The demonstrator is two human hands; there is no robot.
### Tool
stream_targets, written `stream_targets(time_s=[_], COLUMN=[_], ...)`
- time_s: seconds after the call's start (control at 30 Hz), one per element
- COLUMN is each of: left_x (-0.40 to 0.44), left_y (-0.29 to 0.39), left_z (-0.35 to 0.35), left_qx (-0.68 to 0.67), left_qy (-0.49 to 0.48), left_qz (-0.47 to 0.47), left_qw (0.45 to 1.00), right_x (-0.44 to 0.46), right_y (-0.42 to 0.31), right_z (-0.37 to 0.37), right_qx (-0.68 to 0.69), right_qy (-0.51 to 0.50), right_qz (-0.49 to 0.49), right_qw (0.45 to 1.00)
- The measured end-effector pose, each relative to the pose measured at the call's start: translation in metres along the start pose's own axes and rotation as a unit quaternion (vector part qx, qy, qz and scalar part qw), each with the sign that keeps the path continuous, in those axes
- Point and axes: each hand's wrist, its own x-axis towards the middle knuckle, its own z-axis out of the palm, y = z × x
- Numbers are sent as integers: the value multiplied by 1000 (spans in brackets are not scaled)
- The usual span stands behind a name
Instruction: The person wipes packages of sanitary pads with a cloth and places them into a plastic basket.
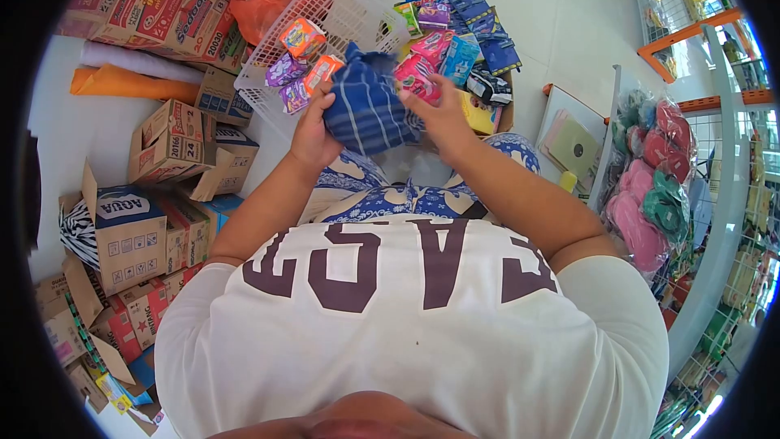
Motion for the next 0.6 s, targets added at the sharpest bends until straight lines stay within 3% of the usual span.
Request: stream_targets(time_s=[0.03,0.07,0.1,0.13,0.2,0.23,0.27,0.3,0.33,0.37,0.4,0.43,0.47,0.5,0.53,0.6], left_x=[-4,-8,-14,-10,4,9,11,9,8,3,-8,-13,-11,-8,-6,-1], left_y=[0,1,8,3,-19,-25,-32,-31,-30,-30,-15,-9,-14,-21,-25,-29], left_z=[8,16,32,25,-5,-13,-21,-18,-15,-11,16,33,34,32,30,27], left_qx=[-72,-144,-122,-120,89,244,244,314,379,381,248,105,108,23,-63,-60], left_qy=[-26,-51,-32,-33,-13,19,19,108,195,193,187,174,173,118,61,45], left_qz=[-57,-114,-147,-148,-82,3,2,57,111,110,-48,-205,-206,-216,-224,-181], left_qw=[995,982,981,981,993,970,969,941,898,898,949,958,957,969,971,981], right_x=[-8,-11,-10,-7,2,7,13,14,14,13,10,5,-1,-8,-13,-20], right_y=[-15,-23,-23,-20,-5,2,11,10,10,9,6,9,13,12,10,2], right_z=[0,-1,-2,-3,-1,1,4,4,5,7,9,14,21,26,28,28], right_qx=[178,346,423,424,370,371,351,327,328,311,291,292,307,322,324,266], right_qy=[-122,-239,-307,-306,-346,-346,-249,-149,-147,-74,1,3,-59,-122,-120,-198], right_qz=[102,197,205,204,217,218,194,167,168,141,113,114,103,92,92,113], right_qw=[971,886,827,827,834,834,882,918,918,937,950,950,944,934,934,937])
